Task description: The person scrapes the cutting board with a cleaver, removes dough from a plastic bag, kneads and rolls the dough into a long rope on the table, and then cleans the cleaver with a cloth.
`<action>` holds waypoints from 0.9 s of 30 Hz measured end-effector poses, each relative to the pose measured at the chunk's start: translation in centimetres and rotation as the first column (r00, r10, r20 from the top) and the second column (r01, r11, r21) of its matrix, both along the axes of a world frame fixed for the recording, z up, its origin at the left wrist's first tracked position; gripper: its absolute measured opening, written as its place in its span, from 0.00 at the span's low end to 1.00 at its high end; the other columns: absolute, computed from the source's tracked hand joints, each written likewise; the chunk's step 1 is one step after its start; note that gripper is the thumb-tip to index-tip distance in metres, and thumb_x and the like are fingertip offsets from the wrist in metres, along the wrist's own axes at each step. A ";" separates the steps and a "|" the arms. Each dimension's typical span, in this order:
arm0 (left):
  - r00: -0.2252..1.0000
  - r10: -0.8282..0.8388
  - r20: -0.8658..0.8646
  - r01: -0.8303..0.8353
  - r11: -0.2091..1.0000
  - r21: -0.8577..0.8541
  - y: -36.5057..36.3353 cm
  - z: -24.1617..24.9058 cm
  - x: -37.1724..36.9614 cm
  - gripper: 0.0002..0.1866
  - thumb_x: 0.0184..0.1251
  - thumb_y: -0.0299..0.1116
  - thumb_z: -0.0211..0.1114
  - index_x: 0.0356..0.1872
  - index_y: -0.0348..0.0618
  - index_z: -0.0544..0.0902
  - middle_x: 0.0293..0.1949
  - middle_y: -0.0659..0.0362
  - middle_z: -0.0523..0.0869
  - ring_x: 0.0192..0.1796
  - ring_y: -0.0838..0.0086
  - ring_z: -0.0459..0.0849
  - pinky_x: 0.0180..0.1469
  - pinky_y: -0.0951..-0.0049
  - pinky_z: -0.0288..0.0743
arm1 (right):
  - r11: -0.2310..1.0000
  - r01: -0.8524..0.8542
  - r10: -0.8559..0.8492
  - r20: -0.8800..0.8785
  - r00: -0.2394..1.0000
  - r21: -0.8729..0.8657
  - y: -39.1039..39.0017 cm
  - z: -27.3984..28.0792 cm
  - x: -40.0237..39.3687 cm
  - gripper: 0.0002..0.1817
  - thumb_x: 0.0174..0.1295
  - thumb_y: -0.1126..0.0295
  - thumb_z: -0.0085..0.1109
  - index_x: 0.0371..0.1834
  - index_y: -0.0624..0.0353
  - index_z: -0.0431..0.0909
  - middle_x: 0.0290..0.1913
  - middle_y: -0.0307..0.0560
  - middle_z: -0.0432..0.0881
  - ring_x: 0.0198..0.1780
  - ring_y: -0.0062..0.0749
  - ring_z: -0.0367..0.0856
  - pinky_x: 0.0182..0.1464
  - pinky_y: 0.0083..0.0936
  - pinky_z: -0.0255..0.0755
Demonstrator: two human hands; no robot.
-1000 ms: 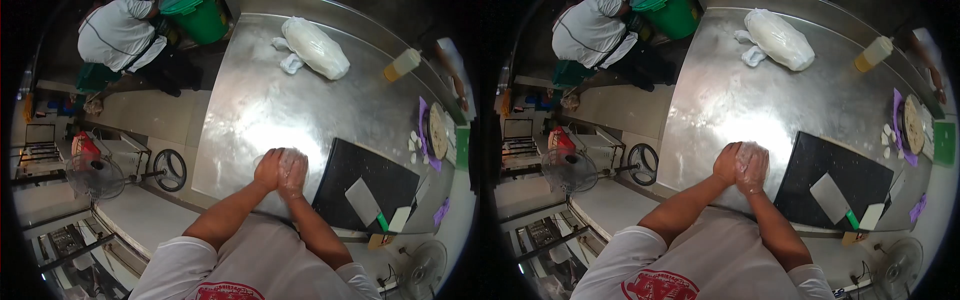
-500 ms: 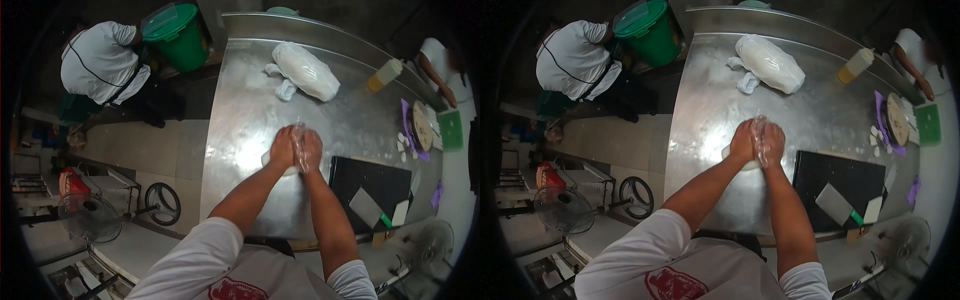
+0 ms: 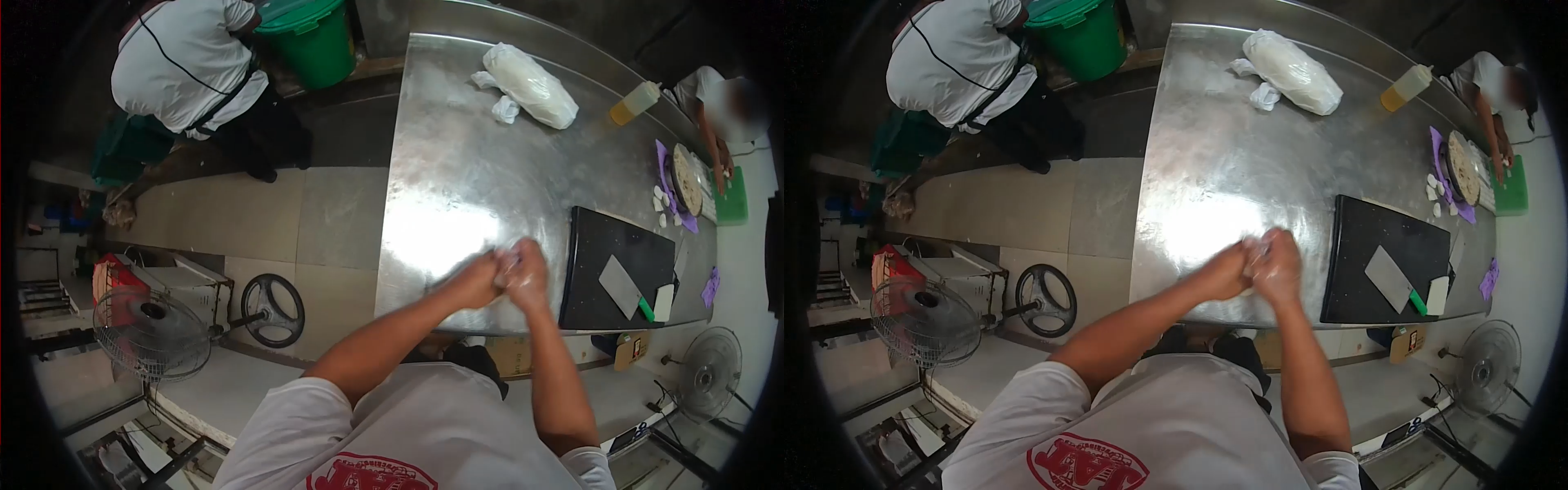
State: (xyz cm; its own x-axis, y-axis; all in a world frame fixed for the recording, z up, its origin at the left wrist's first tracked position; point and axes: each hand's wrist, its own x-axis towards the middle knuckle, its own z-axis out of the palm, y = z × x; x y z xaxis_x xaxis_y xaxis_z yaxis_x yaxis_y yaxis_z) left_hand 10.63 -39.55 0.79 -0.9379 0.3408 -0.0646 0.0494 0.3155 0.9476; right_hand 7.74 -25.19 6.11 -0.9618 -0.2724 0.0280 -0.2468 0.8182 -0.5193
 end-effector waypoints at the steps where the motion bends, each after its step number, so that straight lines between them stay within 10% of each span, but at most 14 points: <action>1: 1.000 0.003 0.012 -0.003 1.000 -0.001 -0.6 -1.0 1.7 0.26 0.55 0.36 0.76 0.55 0.36 0.82 0.59 0.37 0.79 0.67 0.44 0.76 0.70 0.53 0.70 | 0.995 -0.021 0.045 -0.254 0.966 0.097 -0.6 -3.7 2.0 0.16 0.66 0.59 0.63 0.46 0.63 0.80 0.46 0.54 0.81 0.46 0.49 0.79 0.48 0.43 0.74; 3: 0.951 -0.074 -0.301 -0.052 0.920 -0.389 -2.9 -2.4 3.0 0.34 0.54 0.41 0.76 0.62 0.35 0.78 0.69 0.36 0.71 0.79 0.41 0.59 0.80 0.47 0.54 | 0.997 -0.052 0.071 -0.404 0.912 0.059 -1.9 -6.8 3.7 0.22 0.63 0.55 0.60 0.48 0.64 0.81 0.50 0.58 0.78 0.54 0.57 0.77 0.58 0.52 0.69; 6: 0.977 -0.214 -0.017 0.158 0.771 -0.617 -4.3 0.3 -0.8 0.39 0.50 0.44 0.77 0.64 0.36 0.78 0.78 0.42 0.60 0.83 0.43 0.47 0.83 0.44 0.42 | 0.999 0.005 0.012 -0.346 0.938 0.049 -3.1 -7.4 0.4 0.23 0.62 0.52 0.60 0.48 0.62 0.81 0.49 0.56 0.79 0.54 0.55 0.77 0.60 0.49 0.67; 14: 0.993 -0.041 -0.111 -0.030 0.820 -0.572 -2.8 0.3 -10.3 0.58 0.46 0.54 0.79 0.77 0.38 0.62 0.82 0.40 0.51 0.84 0.42 0.41 0.79 0.29 0.31 | 0.999 0.010 -0.025 -0.353 0.935 -0.046 -2.0 -8.2 -10.5 0.14 0.64 0.57 0.63 0.44 0.55 0.83 0.44 0.46 0.82 0.52 0.44 0.79 0.59 0.42 0.68; 20: 0.973 0.089 -0.212 -0.203 0.763 -0.614 -0.9 0.2 -7.5 0.45 0.57 0.51 0.74 0.72 0.35 0.70 0.77 0.39 0.63 0.82 0.46 0.53 0.81 0.50 0.50 | 0.986 -0.117 0.135 -0.152 0.979 0.121 -1.8 -7.3 -11.4 0.24 0.71 0.48 0.53 0.33 0.59 0.82 0.38 0.52 0.85 0.46 0.50 0.82 0.52 0.44 0.71; 22: 0.993 0.118 0.021 -0.097 0.900 -0.426 -0.5 2.0 -6.0 0.41 0.60 0.49 0.72 0.70 0.34 0.70 0.71 0.40 0.73 0.75 0.50 0.69 0.76 0.57 0.63 | 0.973 -0.217 0.220 0.035 0.975 -0.077 -0.5 -6.1 -10.4 0.24 0.72 0.48 0.52 0.35 0.60 0.82 0.38 0.56 0.84 0.44 0.53 0.82 0.49 0.47 0.71; 24: 0.979 0.160 -0.127 -0.197 0.900 -0.388 1.2 2.7 -5.0 0.38 0.57 0.48 0.74 0.64 0.34 0.75 0.59 0.45 0.82 0.63 0.53 0.81 0.65 0.59 0.75 | 0.900 -0.052 0.204 0.312 0.928 -0.433 2.0 -5.5 -8.1 0.26 0.75 0.47 0.51 0.37 0.63 0.79 0.36 0.60 0.80 0.42 0.55 0.80 0.48 0.44 0.71; 27: 0.971 0.096 -0.219 -0.220 0.720 -0.658 4.8 5.1 -4.3 0.24 0.51 0.42 0.74 0.46 0.37 0.81 0.45 0.50 0.83 0.51 0.56 0.84 0.51 0.56 0.80 | 0.834 0.064 0.150 0.337 0.930 -0.548 4.5 -4.3 -4.8 0.25 0.77 0.48 0.51 0.41 0.64 0.77 0.40 0.59 0.78 0.44 0.50 0.78 0.50 0.42 0.70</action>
State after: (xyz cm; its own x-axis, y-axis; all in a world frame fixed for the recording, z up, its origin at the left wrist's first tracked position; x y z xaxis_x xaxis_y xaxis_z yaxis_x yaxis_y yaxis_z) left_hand 6.35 -34.72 5.89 -0.9917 0.1107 -0.0658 0.0677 0.8830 0.4645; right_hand 2.95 -20.72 1.76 -0.9215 -0.3569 -0.1530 0.0111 0.3695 -0.9292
